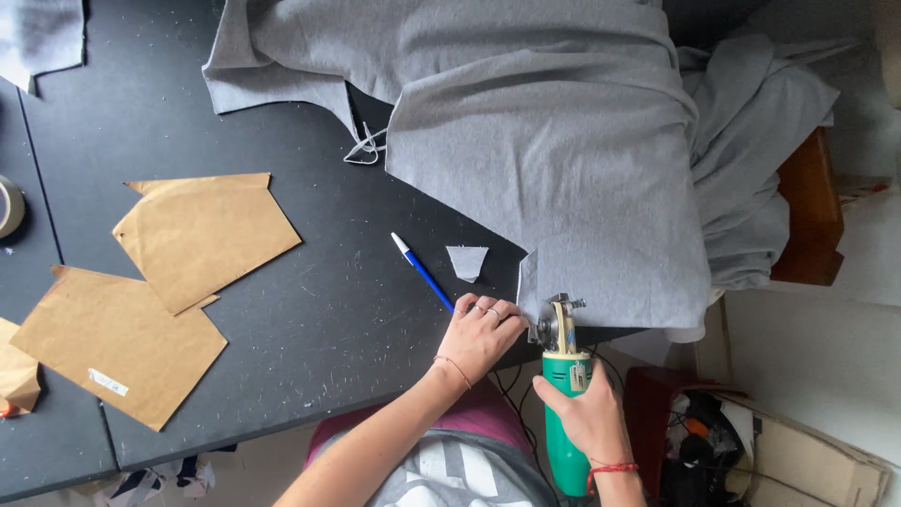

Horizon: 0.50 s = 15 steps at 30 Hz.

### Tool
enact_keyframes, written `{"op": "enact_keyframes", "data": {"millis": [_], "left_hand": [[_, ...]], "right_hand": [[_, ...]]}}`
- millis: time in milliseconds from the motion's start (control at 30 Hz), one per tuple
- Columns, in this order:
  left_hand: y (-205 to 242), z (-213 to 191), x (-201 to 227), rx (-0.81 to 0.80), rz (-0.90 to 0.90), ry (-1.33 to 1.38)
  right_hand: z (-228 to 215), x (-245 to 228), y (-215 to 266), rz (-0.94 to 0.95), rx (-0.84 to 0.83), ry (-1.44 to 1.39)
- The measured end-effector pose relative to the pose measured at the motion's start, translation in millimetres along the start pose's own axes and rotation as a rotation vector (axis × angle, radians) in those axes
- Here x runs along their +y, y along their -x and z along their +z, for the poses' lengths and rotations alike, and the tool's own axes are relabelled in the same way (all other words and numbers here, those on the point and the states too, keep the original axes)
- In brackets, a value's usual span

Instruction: The person uses a green electric fabric cutter to cut a large piece of gray fabric on a black table. They place a brown paper pattern on the fabric, trace its outline with a blue pen, and then cut along the marked lines. The person repeats this process for multiple pattern pieces, moving the cut fabric aside as they work.

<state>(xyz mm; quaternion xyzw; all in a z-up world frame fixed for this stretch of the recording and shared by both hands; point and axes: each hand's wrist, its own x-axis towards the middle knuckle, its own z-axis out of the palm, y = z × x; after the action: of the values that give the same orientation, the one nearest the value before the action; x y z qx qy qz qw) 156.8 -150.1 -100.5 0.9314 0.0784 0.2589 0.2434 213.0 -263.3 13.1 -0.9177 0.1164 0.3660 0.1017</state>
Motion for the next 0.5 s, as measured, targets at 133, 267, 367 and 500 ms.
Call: {"op": "enact_keyframes", "data": {"millis": [133, 267, 367, 500], "left_hand": [[3, 5, -2, -0.020, 0.017, 0.006], [2, 0, -3, -0.012, 0.048, 0.001], [2, 4, -2, -0.006, 0.056, -0.007], [3, 15, -1, 0.191, 0.042, 0.063]], "right_hand": [[-2, -16, -4, -0.006, 0.021, -0.001], [-4, -31, -17, -0.032, 0.037, -0.023], [-6, -41, -27, -0.028, 0.025, -0.023], [-5, -45, -52, -0.148, 0.001, -0.061]]}}
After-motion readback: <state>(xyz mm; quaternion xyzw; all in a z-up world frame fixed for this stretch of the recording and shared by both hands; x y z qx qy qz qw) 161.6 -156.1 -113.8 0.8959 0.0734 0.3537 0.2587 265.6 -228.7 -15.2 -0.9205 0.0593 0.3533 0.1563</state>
